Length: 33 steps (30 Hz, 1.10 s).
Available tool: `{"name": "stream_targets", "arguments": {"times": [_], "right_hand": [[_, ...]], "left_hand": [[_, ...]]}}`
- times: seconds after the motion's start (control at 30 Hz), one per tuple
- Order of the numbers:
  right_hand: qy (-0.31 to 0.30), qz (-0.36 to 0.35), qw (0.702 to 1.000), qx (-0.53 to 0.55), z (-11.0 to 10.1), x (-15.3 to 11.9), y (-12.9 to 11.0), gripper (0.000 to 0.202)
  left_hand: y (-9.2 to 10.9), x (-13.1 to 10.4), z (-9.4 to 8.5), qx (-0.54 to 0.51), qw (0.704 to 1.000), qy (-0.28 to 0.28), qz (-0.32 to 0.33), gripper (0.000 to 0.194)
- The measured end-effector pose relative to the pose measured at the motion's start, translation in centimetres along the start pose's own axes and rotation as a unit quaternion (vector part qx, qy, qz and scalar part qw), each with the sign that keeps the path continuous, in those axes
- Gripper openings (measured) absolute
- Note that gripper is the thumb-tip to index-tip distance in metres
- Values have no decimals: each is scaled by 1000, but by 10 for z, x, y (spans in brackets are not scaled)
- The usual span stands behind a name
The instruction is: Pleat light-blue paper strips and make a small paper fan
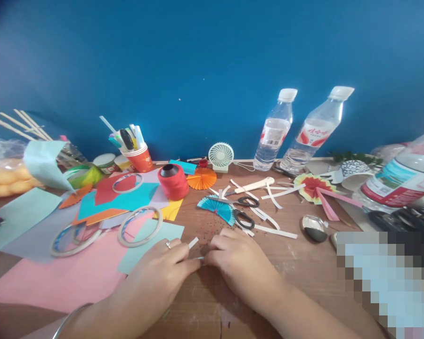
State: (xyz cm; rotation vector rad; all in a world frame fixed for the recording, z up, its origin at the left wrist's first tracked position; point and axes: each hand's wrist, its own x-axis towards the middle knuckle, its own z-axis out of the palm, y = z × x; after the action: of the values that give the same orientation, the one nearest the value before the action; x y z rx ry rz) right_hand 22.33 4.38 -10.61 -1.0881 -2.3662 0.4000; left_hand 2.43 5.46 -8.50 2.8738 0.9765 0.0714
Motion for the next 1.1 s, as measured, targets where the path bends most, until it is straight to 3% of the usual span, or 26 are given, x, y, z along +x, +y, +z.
{"name": "stream_targets", "arguments": {"times": [0.2,0.37,0.43,0.6,0.73,0.83,1.03,1.1], "right_hand": [[-43,-37,996,-65,-8,-4,13,9],[-65,-22,997,-35,-21,-7,31,22],[-77,-15,997,-22,-26,-7,32,27],[-92,22,995,15,-32,-7,21,28],[-96,36,995,16,-34,-10,16,8],[-108,32,993,20,-38,-12,19,9],[-35,3,998,-52,-31,-9,15,12],[-39,-15,999,-32,-24,-7,12,14]], "left_hand": [[5,-6,1,103,992,42,58,18],[9,-15,5,152,984,81,51,18],[10,-16,3,154,984,80,43,17],[8,-13,0,121,990,15,72,11],[0,-13,10,108,990,58,70,7],[-5,-13,16,119,989,51,72,7],[-6,-9,13,111,989,54,81,9],[-5,-9,11,106,990,41,81,11]]}}
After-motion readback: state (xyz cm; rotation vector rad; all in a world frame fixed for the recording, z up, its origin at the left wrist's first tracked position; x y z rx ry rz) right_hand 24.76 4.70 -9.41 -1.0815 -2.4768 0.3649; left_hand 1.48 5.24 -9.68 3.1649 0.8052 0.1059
